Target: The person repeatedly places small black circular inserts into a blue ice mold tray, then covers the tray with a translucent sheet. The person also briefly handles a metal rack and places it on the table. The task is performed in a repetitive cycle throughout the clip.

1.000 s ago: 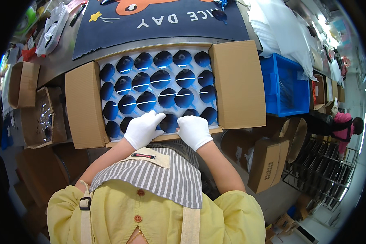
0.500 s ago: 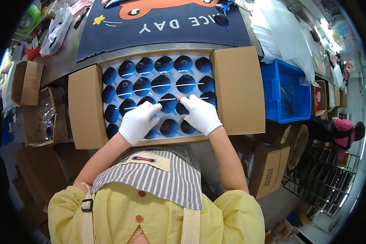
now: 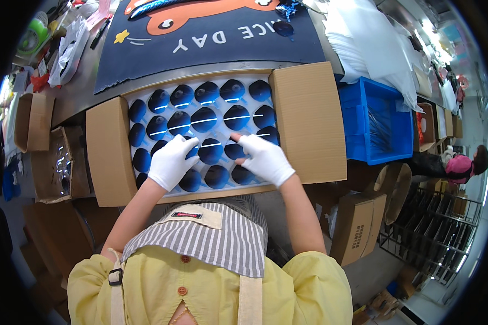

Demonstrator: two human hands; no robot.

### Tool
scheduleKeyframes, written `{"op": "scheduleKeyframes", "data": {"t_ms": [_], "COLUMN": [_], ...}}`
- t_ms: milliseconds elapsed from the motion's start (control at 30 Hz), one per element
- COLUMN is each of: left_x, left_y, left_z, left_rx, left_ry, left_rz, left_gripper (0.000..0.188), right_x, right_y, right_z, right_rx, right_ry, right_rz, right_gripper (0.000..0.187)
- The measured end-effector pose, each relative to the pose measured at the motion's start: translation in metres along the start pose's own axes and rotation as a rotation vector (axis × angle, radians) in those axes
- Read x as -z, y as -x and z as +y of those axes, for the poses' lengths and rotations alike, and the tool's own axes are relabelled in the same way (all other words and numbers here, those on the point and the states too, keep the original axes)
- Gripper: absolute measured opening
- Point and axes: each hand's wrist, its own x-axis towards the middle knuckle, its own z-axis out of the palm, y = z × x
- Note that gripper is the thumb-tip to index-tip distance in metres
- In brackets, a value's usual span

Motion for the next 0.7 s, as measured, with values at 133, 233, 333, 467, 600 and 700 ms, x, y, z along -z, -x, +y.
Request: {"op": "scheduleKeyframes", "data": {"t_ms": [133, 233, 333, 467, 600, 700], "left_x": [-0.001, -0.002, -0.004, -0.004, 0.002, 0.009], "left_y": [0.002, 0.003, 0.001, -0.002, -0.002, 0.001], "left_z": [0.0, 0.005, 0.015, 0.031, 0.04, 0.043], "left_rx": [-0.013, 0.002, -0.004, 0.027, 0.015, 0.085], "left_ry": [0.068, 0.127, 0.224, 0.313, 0.369, 0.442], "left_rz": [0.062, 0.119, 0.178, 0.181, 0.294, 0.295], "left_gripper": [0.034, 0.034, 0.033, 0.03, 0.029, 0.032], "right_x": [0.073, 0.113, 0.112, 0.071, 0.107, 0.176], "right_y": [0.019, 0.028, 0.024, 0.002, -0.016, -0.033], "right_z": [0.035, 0.06, 0.061, 0.039, 0.068, 0.134], "right_rx": [-0.42, -0.504, -0.433, 0.064, -0.024, -0.108], "right_ry": [-0.471, -0.464, -0.247, 0.107, 0.085, 0.526], "right_rz": [0.738, 1.045, 0.861, 0.321, 0.736, 1.083], "right_gripper": [0.022, 0.023, 0.018, 0.012, 0.01, 0.037]}}
